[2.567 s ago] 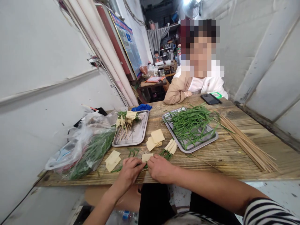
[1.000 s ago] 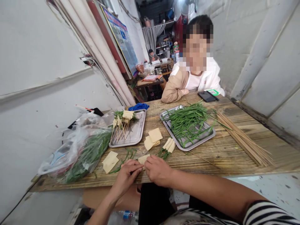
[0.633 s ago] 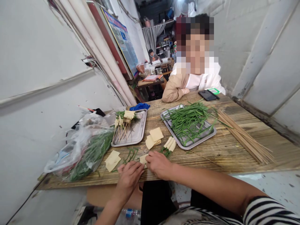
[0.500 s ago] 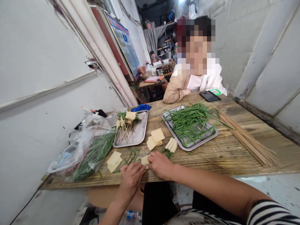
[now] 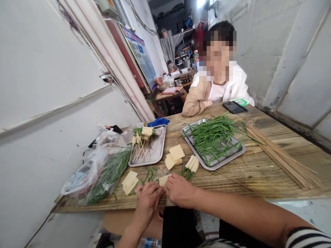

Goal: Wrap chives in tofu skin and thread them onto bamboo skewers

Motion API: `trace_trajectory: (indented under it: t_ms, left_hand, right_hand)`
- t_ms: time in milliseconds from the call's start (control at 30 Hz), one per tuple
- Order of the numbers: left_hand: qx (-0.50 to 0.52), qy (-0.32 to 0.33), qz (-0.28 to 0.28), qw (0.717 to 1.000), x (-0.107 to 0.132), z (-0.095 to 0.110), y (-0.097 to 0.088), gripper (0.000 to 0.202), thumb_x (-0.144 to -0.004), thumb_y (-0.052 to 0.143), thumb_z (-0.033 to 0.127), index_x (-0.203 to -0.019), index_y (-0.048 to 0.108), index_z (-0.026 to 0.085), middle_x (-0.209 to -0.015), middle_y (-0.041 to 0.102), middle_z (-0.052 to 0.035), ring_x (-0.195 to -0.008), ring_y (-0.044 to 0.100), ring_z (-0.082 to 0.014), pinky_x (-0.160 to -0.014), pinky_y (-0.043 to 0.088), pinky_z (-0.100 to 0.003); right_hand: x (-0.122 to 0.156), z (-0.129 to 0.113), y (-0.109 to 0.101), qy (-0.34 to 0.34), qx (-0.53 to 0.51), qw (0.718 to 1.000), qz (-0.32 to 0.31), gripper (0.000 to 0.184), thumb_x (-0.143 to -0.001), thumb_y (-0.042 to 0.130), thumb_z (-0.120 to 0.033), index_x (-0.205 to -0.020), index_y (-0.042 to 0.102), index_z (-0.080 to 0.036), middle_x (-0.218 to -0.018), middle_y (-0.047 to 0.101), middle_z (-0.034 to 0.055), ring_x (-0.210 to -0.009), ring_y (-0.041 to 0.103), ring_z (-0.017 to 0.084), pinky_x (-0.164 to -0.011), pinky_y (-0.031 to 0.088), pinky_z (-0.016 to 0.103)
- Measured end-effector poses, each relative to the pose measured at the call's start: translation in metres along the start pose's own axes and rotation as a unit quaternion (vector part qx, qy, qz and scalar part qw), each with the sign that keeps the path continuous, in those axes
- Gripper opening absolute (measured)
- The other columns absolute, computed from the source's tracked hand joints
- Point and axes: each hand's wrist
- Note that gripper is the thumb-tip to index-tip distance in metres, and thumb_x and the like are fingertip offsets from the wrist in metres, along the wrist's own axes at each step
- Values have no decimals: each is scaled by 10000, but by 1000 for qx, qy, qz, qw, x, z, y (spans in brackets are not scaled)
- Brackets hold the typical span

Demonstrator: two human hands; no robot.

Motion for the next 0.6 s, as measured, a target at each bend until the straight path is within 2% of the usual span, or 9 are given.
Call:
trace_trajectory:
  t_ms: [133, 200, 267, 333, 367, 433, 500, 600]
  left_hand:
    - [1, -7, 13, 1000, -1, 2, 1, 194, -875, 505, 249, -773, 670, 265, -745, 644, -2, -764, 525, -180, -753, 309, -364]
    - [11, 18, 13, 1000, 6, -7, -1, 192, -880, 492, 244, -914, 676, 288, -808, 663, -17, -811, 547, -187, -758, 329, -357]
    - [6, 23, 34, 999, 17, -27, -6, 280, -880, 475, 224, -1117, 616, 274, -887, 674, -46, -879, 557, -199, -777, 350, -354]
    - [-34, -52, 91, 994, 31, -56, -11, 361, -871, 427, 167, -1196, 570, 236, -840, 662, -54, -814, 551, -195, -744, 352, -343]
    - [-60, -99, 100, 988, 37, -72, -14, 391, -852, 405, 136, -1196, 574, 209, -796, 644, -58, -770, 532, -198, -705, 348, -333]
    - [-104, -178, 63, 977, 44, -102, -18, 406, -796, 419, 118, -1143, 621, 181, -658, 570, -43, -663, 469, -193, -632, 319, -315]
    - [-102, -206, 24, 973, 46, -123, -19, 384, -743, 457, 120, -1058, 665, 190, -602, 496, -22, -623, 431, -178, -617, 310, -304]
    - [-96, -223, 13, 970, 41, -137, -14, 344, -706, 490, 135, -984, 683, 192, -589, 441, -11, -613, 420, -170, -609, 307, -302]
  right_hand:
    - [-2, 1, 4, -7, -16, 1000, 6, 97, -838, 546, -192, -801, 602, -121, -759, 547, 67, -773, 439, 202, -696, 314, 369]
    - [-2, 1, 6, -14, -23, 999, 16, 113, -851, 532, -187, -775, 596, -133, -757, 542, 61, -775, 432, 198, -691, 309, 366]
    - [-1, 2, 8, -19, -27, 999, 21, 142, -864, 516, -181, -752, 590, -136, -761, 539, 60, -787, 426, 197, -706, 307, 368]
    - [-1, 2, 8, -23, -30, 999, 16, 148, -857, 528, -181, -727, 582, -135, -755, 533, 58, -787, 420, 196, -716, 303, 369]
    - [0, 2, 9, -25, -32, 999, 12, 144, -851, 537, -182, -721, 578, -134, -753, 530, 56, -784, 416, 195, -717, 300, 369]
    - [0, 3, 9, -23, -37, 999, 8, 144, -850, 542, -184, -718, 574, -135, -749, 529, 55, -774, 407, 191, -714, 293, 368]
    - [0, 3, 10, -21, -39, 999, 10, 154, -859, 533, -184, -717, 570, -137, -752, 530, 55, -768, 400, 187, -707, 285, 366]
    - [0, 3, 11, -22, -46, 999, 14, 171, -869, 522, -184, -710, 563, -137, -753, 528, 54, -768, 396, 185, -696, 275, 362]
Point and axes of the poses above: each hand's wrist, its own x-axis away from the middle knuckle, its own y-axis out of the palm, z = x × y
